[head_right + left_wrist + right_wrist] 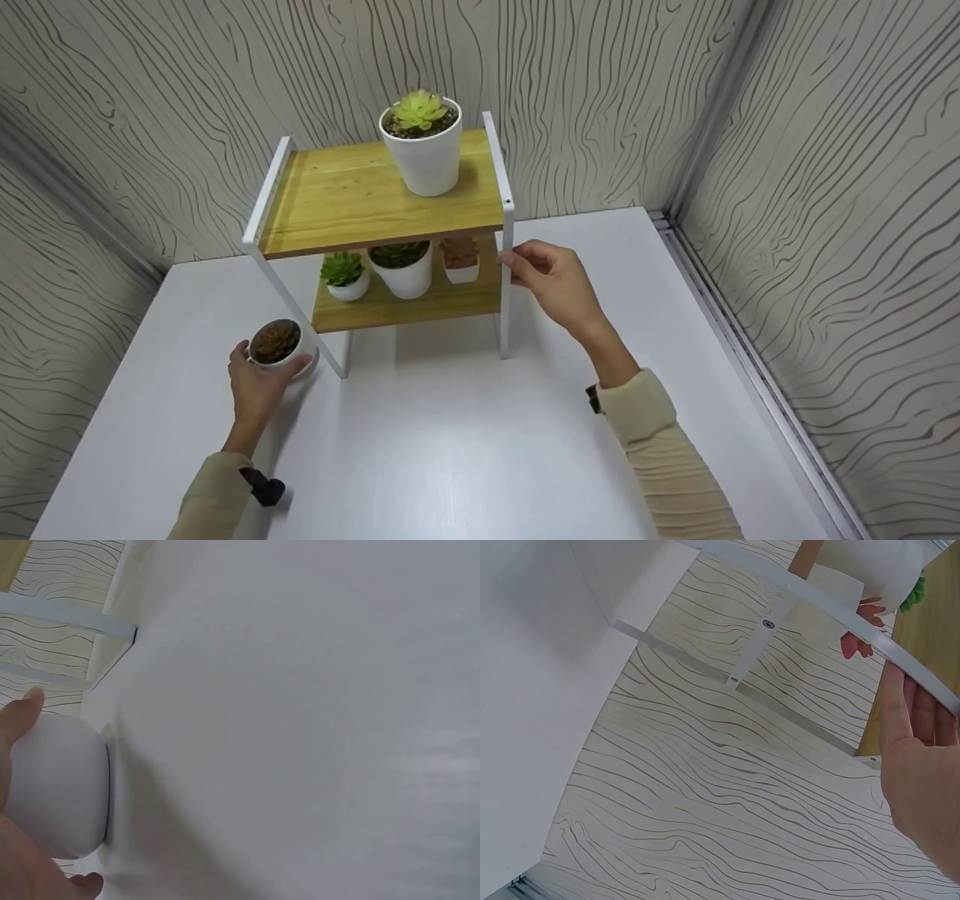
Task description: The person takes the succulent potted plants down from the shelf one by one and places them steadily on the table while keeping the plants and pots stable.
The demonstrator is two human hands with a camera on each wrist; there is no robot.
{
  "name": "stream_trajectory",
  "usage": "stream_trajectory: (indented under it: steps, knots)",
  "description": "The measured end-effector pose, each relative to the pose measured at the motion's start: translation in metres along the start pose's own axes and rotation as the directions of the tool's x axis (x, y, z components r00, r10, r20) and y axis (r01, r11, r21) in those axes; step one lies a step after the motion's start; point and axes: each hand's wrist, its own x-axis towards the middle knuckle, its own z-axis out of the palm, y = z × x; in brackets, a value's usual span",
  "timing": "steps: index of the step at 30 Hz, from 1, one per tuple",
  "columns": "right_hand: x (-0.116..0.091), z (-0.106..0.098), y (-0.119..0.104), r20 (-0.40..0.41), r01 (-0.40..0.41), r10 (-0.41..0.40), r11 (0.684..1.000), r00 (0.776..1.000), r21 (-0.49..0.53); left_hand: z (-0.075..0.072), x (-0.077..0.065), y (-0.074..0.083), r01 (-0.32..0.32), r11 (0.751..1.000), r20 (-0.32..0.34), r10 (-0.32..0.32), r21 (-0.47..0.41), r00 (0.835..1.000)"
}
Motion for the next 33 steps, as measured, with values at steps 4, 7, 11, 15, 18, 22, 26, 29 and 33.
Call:
stream_trajectory:
  steps: [4, 7, 11, 15, 18, 22, 26, 29, 33]
  knots:
    - [-0.001, -0.001, 0.000, 0.002, 0.001, -0.001, 1.000, 1.000, -0.002, -0.001, -0.004, 0.001, 0.001, 1.000, -0.008, -0.001, -0.003, 1.000]
    - [0.000, -0.001, 0.000, 0.001, 0.001, -0.001, 1.000, 1.000, -0.007, -0.003, -0.007, 0.004, -0.002, 1.000, -0.025, 0.002, 0.011, 1.000]
    - [-0.001, 0.000, 0.000, 0.003, -0.002, 0.002, 1.000, 1.000, -0.011, -0.005, -0.013, 0.007, 0.007, 0.999, -0.065, -0.004, 0.032, 0.998]
    - [-0.001, 0.001, 0.000, -0.002, 0.004, -0.004, 1.000, 1.000, 0.006, -0.006, -0.020, 0.013, -0.003, 1.000, -0.091, 0.005, 0.017, 0.996]
    - [-0.001, 0.002, 0.001, -0.003, 0.011, -0.011, 1.000, 1.000, 0.017, -0.006, -0.026, 0.018, -0.021, 1.000, -0.104, 0.020, -0.011, 0.994]
    - [-0.001, 0.002, 0.001, -0.004, 0.013, -0.013, 1.000, 1.000, 0.013, -0.007, -0.032, 0.026, -0.043, 0.998, -0.120, 0.038, -0.046, 0.992]
    - [-0.002, 0.002, 0.002, -0.006, 0.014, -0.014, 1.000, 1.000, 0.004, -0.007, -0.040, 0.033, -0.068, 0.995, -0.145, 0.056, -0.078, 0.988]
    - [-0.002, 0.002, 0.002, -0.007, 0.016, -0.016, 1.000, 1.000, 0.002, -0.007, -0.046, 0.037, -0.092, 0.991, -0.170, 0.074, -0.100, 0.983]
    - [-0.002, 0.003, 0.003, -0.005, 0.013, -0.013, 1.000, 1.000, -0.001, -0.008, -0.053, 0.040, -0.135, 0.981, -0.211, 0.104, -0.137, 0.972]
